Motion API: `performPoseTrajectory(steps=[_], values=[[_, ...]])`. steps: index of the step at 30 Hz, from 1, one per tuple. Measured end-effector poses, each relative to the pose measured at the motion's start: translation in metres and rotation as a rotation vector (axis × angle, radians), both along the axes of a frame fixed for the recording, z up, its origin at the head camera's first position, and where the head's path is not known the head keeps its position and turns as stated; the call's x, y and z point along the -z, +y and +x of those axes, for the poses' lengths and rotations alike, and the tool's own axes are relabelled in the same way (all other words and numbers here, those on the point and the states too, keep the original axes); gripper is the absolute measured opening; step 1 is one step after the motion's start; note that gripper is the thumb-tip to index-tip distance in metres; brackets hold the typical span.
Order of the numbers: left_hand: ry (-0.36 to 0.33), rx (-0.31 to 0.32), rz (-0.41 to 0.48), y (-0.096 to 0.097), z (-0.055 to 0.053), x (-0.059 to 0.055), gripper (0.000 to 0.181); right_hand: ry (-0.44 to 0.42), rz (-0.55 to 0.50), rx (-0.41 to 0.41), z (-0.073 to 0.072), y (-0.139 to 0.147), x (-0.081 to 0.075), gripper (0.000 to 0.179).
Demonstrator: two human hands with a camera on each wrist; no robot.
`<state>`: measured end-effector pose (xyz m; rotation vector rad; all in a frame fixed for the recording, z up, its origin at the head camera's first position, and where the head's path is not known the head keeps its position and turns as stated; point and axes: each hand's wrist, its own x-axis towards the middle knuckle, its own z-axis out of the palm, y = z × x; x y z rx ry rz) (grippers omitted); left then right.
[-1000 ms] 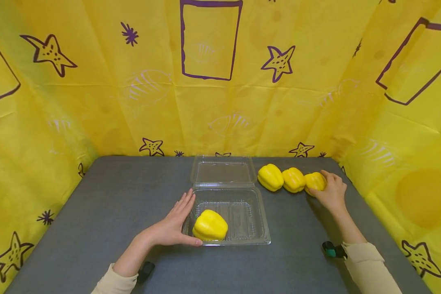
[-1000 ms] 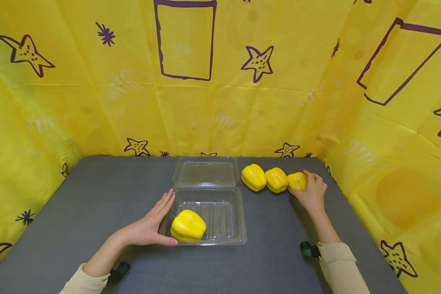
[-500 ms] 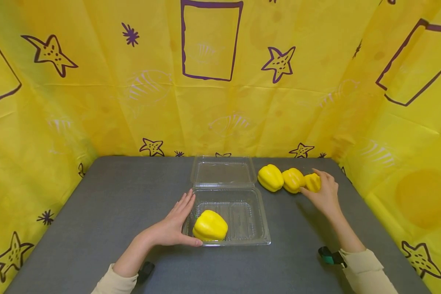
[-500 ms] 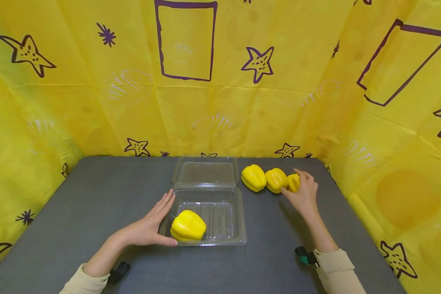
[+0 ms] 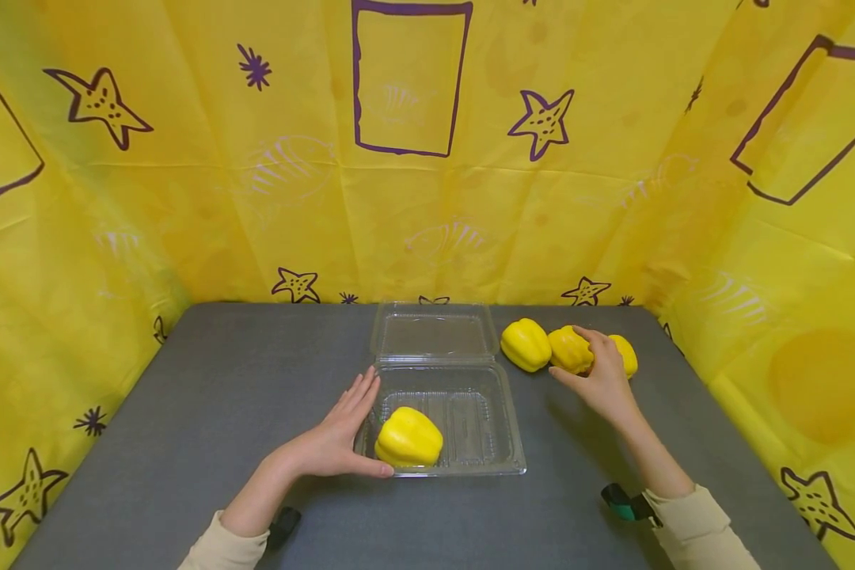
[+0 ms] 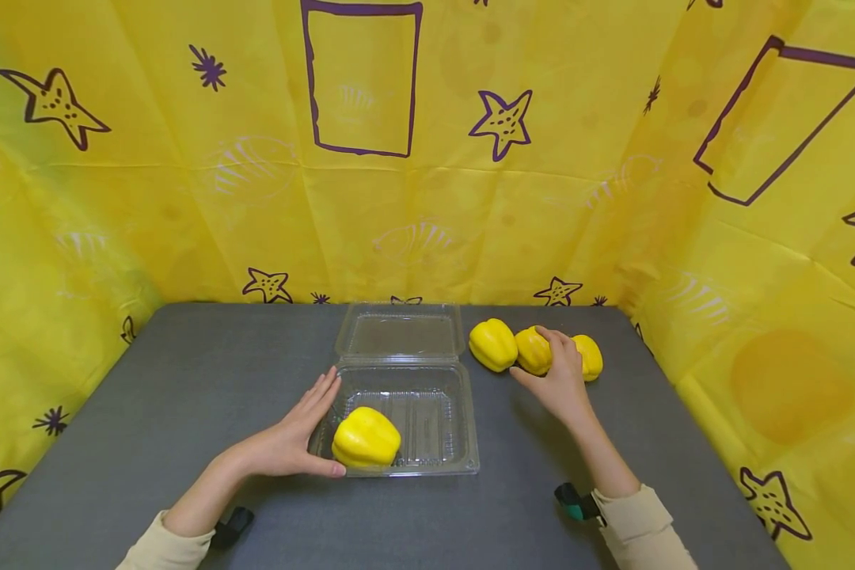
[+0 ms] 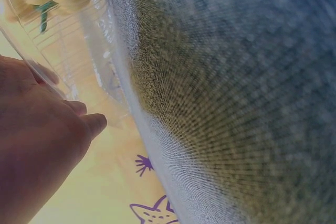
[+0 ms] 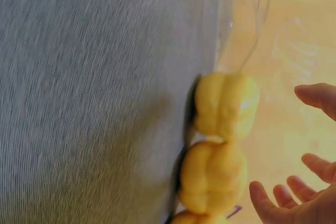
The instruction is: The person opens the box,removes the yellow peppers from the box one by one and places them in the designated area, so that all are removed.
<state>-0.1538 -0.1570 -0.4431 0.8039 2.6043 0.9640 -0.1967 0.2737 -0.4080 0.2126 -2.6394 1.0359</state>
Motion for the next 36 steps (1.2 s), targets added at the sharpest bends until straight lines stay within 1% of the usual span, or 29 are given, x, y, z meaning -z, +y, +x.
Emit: performPoseTrajectory(steps=[4, 8, 15, 22, 27, 36], values=[[-0.006, -0.003, 0.003, 0.000, 0.000, -0.001, 0.131, -0.050, -0.020, -0.026, 0.002, -0.010, -0.003, 0.077], [-0.007, -0.005, 0.006, 0.000, 0.000, -0.001, 0.131, -0.074, -0.034, -0.052, 0.005, -0.021, -0.005, 0.077], [-0.008, -0.002, -0.002, 0.000, 0.001, -0.001, 0.131, -0.124, -0.102, -0.114, 0.011, -0.039, -0.010, 0.078], [0.002, 0.005, -0.005, 0.000, 0.001, -0.001, 0.131, -0.123, -0.134, -0.186, 0.019, -0.057, -0.014, 0.076], [0.010, 0.010, 0.001, 0.000, 0.001, -0.001, 0.131, -0.120, -0.160, -0.243, 0.023, -0.069, -0.013, 0.076], [0.006, 0.003, -0.006, 0.000, 0.001, 0.000, 0.131, -0.149, -0.176, -0.322, 0.029, -0.090, -0.012, 0.078]])
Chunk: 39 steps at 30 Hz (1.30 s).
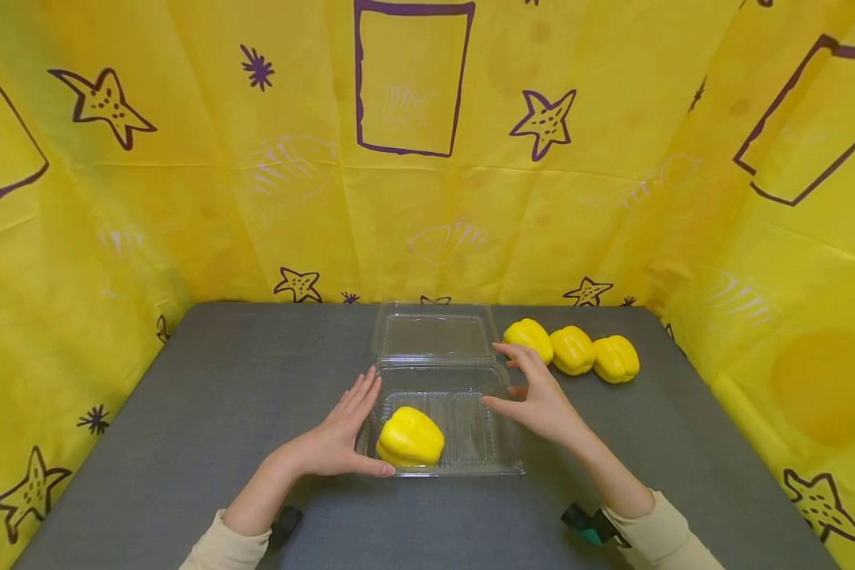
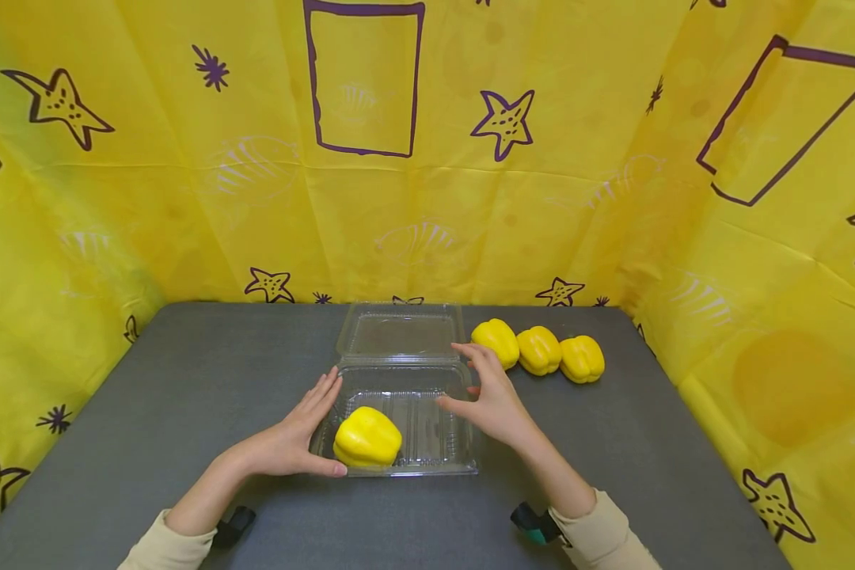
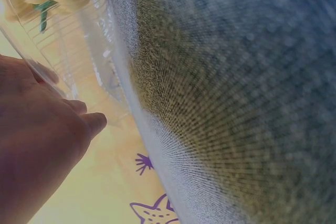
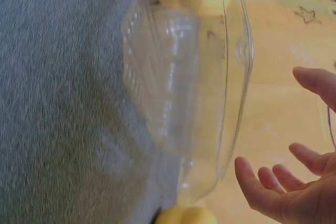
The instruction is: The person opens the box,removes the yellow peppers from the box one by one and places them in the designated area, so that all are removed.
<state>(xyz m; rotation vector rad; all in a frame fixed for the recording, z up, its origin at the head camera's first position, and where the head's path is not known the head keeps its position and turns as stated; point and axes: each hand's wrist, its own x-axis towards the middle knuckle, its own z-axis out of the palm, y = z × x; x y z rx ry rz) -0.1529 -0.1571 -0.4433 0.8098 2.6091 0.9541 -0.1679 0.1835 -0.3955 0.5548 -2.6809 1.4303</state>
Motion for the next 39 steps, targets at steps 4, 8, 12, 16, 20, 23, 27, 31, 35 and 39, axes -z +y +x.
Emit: performPoseTrajectory(steps=[4, 8, 12, 16, 20, 23, 27, 31, 35, 39], values=[[-0.003, -0.001, 0.005, 0.000, 0.000, 0.000, 0.131, -0.002, -0.012, -0.040, 0.002, -0.007, 0.002, 0.078], [-0.003, 0.000, 0.007, 0.000, 0.000, 0.000, 0.132, -0.030, -0.025, -0.071, 0.004, -0.014, 0.003, 0.078], [0.006, 0.004, 0.005, 0.000, 0.000, -0.001, 0.132, -0.069, -0.048, -0.107, 0.006, -0.020, 0.004, 0.077], [0.015, 0.009, 0.011, 0.000, 0.000, -0.001, 0.131, -0.092, -0.065, -0.151, 0.007, -0.026, 0.008, 0.076], [0.022, 0.012, 0.014, 0.000, 0.000, 0.000, 0.131, -0.107, -0.056, -0.180, 0.008, -0.032, 0.011, 0.076], [0.015, 0.006, 0.006, 0.000, 0.000, -0.001, 0.132, -0.118, -0.037, -0.186, 0.009, -0.036, 0.012, 0.076], [-0.004, -0.007, -0.002, 0.001, 0.000, -0.001, 0.132, -0.150, -0.044, -0.198, 0.011, -0.041, 0.015, 0.077], [-0.016, -0.013, -0.001, 0.001, 0.000, -0.001, 0.132, -0.169, -0.055, -0.224, 0.010, -0.046, 0.020, 0.078], [-0.014, -0.011, 0.001, 0.001, 0.000, -0.001, 0.132, -0.181, -0.030, -0.255, 0.011, -0.051, 0.023, 0.077], [-0.006, -0.007, 0.002, 0.001, 0.000, -0.002, 0.131, -0.192, -0.006, -0.303, 0.011, -0.056, 0.026, 0.076]])
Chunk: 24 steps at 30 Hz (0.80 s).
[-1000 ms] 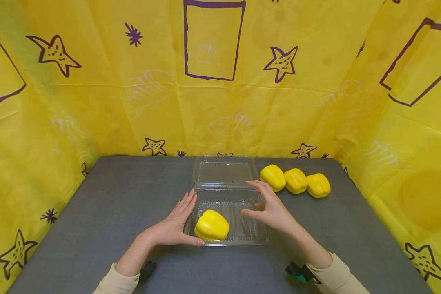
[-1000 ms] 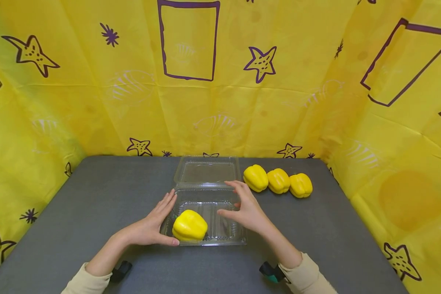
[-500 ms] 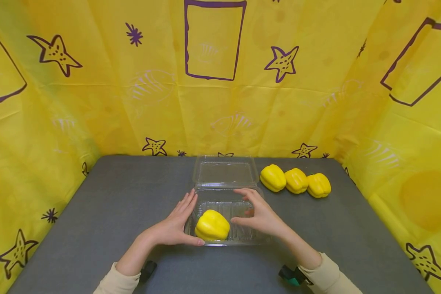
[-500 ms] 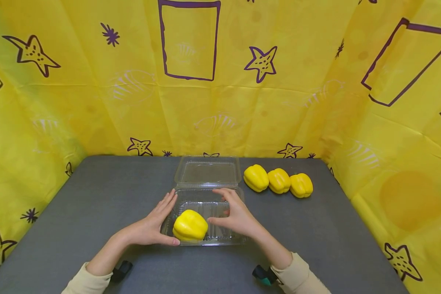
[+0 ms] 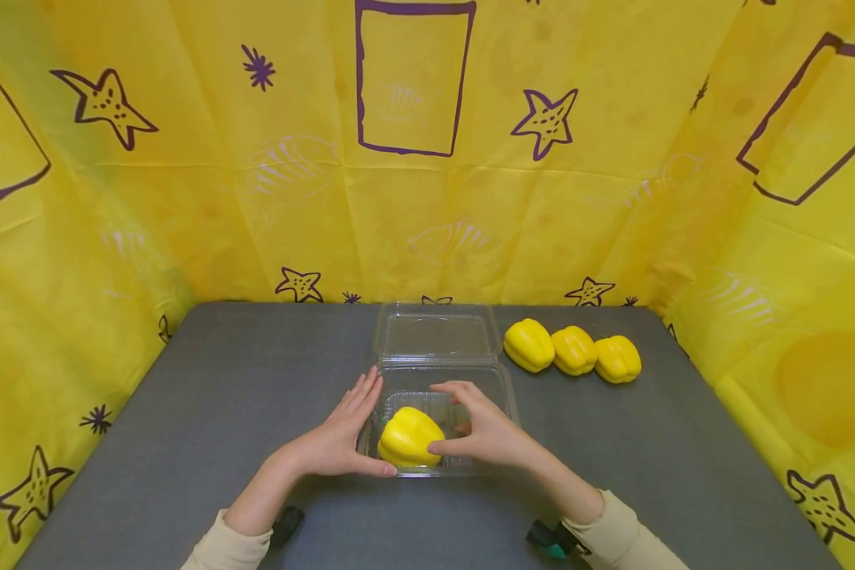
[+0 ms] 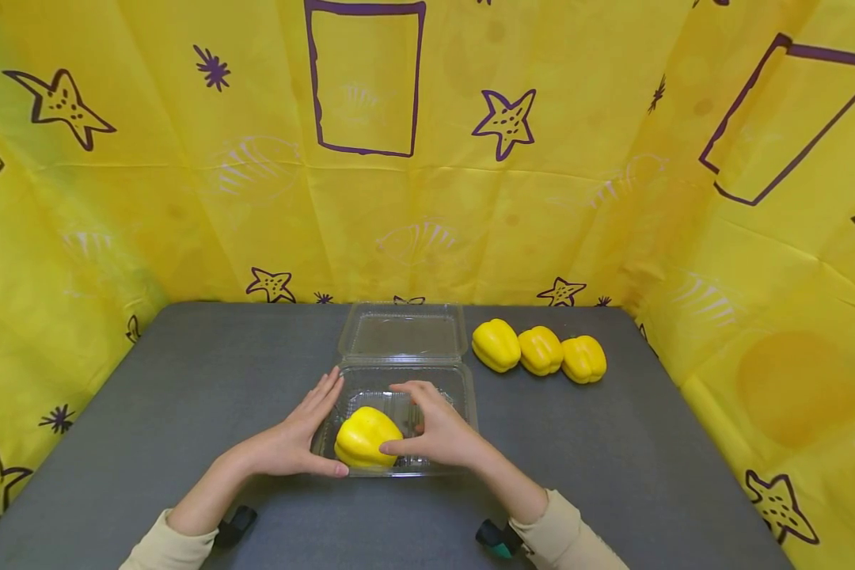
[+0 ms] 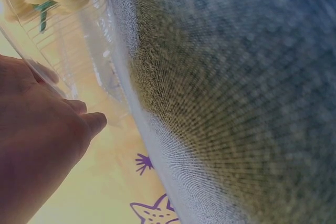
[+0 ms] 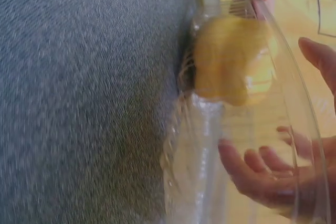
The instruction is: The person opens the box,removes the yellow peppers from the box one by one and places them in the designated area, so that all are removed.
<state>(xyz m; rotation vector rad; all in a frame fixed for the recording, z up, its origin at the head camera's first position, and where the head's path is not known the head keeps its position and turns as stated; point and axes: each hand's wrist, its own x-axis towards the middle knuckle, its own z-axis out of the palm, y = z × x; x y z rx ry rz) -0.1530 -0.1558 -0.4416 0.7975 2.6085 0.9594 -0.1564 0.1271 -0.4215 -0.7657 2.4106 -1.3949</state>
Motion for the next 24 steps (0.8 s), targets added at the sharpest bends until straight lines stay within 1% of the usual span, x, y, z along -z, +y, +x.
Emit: performPoseTrajectory(steps=[3, 10, 18, 20, 24], values=[[0.000, 0.003, 0.000, 0.000, 0.000, 0.000, 0.131, -0.007, 0.001, -0.032, 0.000, -0.004, 0.002, 0.075], [-0.011, 0.005, -0.002, 0.000, 0.001, 0.000, 0.130, -0.009, 0.016, -0.063, -0.001, -0.013, 0.006, 0.076], [-0.016, -0.001, -0.001, 0.000, 0.001, -0.001, 0.130, 0.087, 0.156, -0.079, -0.002, -0.020, 0.011, 0.078], [-0.013, 0.001, -0.001, 0.000, 0.001, -0.001, 0.129, 0.097, 0.172, -0.089, -0.002, -0.022, 0.012, 0.078], [-0.015, 0.002, 0.002, 0.000, 0.001, -0.001, 0.129, 0.090, 0.186, -0.107, -0.003, -0.025, 0.014, 0.079]])
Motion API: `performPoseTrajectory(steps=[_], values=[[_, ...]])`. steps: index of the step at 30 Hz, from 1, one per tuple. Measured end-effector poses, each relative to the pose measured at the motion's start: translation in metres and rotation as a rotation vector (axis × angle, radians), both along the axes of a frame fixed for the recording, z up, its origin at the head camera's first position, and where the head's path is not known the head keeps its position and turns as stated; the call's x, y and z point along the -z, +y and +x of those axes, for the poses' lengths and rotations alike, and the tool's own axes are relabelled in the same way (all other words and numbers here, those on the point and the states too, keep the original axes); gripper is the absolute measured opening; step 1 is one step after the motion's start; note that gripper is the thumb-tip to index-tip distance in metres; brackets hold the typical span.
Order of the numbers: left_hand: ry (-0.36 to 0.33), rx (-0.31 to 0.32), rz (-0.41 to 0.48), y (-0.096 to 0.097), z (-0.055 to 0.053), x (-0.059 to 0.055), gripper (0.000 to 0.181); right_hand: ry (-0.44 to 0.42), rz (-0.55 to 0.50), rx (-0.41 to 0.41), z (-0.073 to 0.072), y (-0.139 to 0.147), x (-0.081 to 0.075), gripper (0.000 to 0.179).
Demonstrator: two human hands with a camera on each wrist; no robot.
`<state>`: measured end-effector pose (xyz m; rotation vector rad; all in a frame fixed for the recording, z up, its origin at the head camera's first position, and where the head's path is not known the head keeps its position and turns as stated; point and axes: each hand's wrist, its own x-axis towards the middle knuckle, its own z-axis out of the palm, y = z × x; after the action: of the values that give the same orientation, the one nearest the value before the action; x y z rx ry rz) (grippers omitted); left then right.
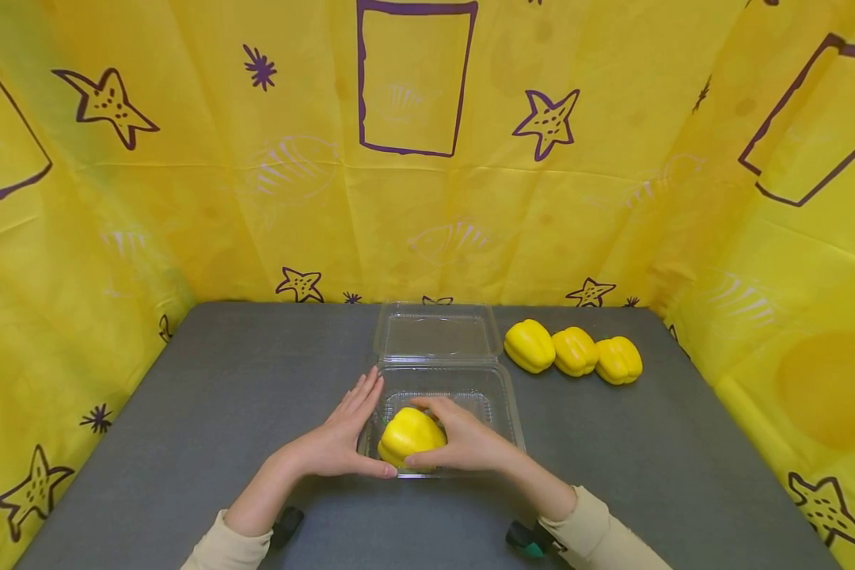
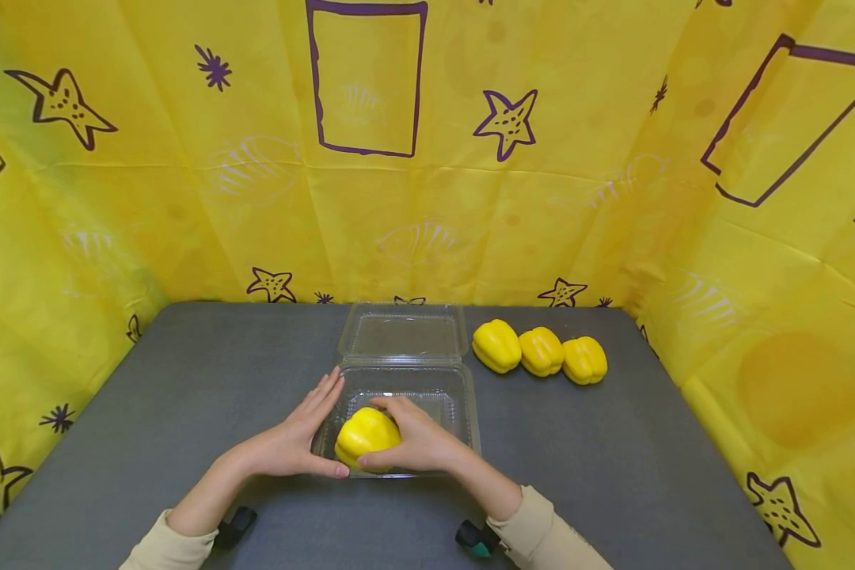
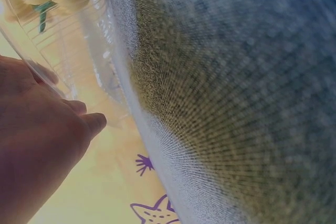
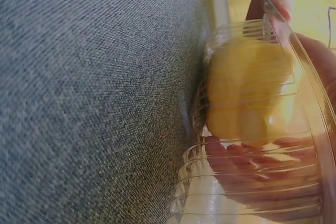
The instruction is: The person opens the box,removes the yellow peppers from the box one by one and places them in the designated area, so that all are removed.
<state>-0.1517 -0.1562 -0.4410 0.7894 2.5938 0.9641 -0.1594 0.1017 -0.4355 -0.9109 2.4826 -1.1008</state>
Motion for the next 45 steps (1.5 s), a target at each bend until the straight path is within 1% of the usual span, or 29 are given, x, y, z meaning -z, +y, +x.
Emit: performPoseTrajectory(steps=[6, 13, 17, 21, 25, 28, 35, 45], values=[[-0.005, 0.000, -0.002, 0.000, -0.001, 0.001, 0.129, -0.006, 0.014, 0.004, 0.001, -0.002, 0.001, 0.081], [-0.002, 0.003, -0.002, 0.000, -0.001, 0.003, 0.129, -0.002, 0.018, 0.009, 0.002, -0.003, 0.002, 0.073], [-0.002, 0.003, -0.002, 0.000, -0.002, 0.002, 0.129, -0.001, 0.018, 0.016, 0.002, -0.003, 0.002, 0.072], [-0.009, 0.003, -0.004, 0.001, -0.002, 0.000, 0.129, -0.003, 0.012, 0.036, 0.002, -0.001, 0.001, 0.072], [-0.008, -0.002, -0.011, 0.002, -0.002, -0.001, 0.130, 0.021, 0.000, 0.064, 0.002, 0.003, 0.000, 0.073], [0.001, -0.005, -0.016, 0.002, -0.001, -0.001, 0.130, 0.033, -0.004, 0.087, 0.002, 0.006, -0.002, 0.074], [0.018, -0.001, -0.021, 0.002, 0.000, -0.001, 0.132, -0.003, -0.017, 0.135, 0.003, 0.017, -0.011, 0.074], [0.050, 0.001, -0.014, 0.002, 0.000, 0.001, 0.134, 0.028, -0.074, 0.193, 0.003, 0.036, -0.020, 0.072]])
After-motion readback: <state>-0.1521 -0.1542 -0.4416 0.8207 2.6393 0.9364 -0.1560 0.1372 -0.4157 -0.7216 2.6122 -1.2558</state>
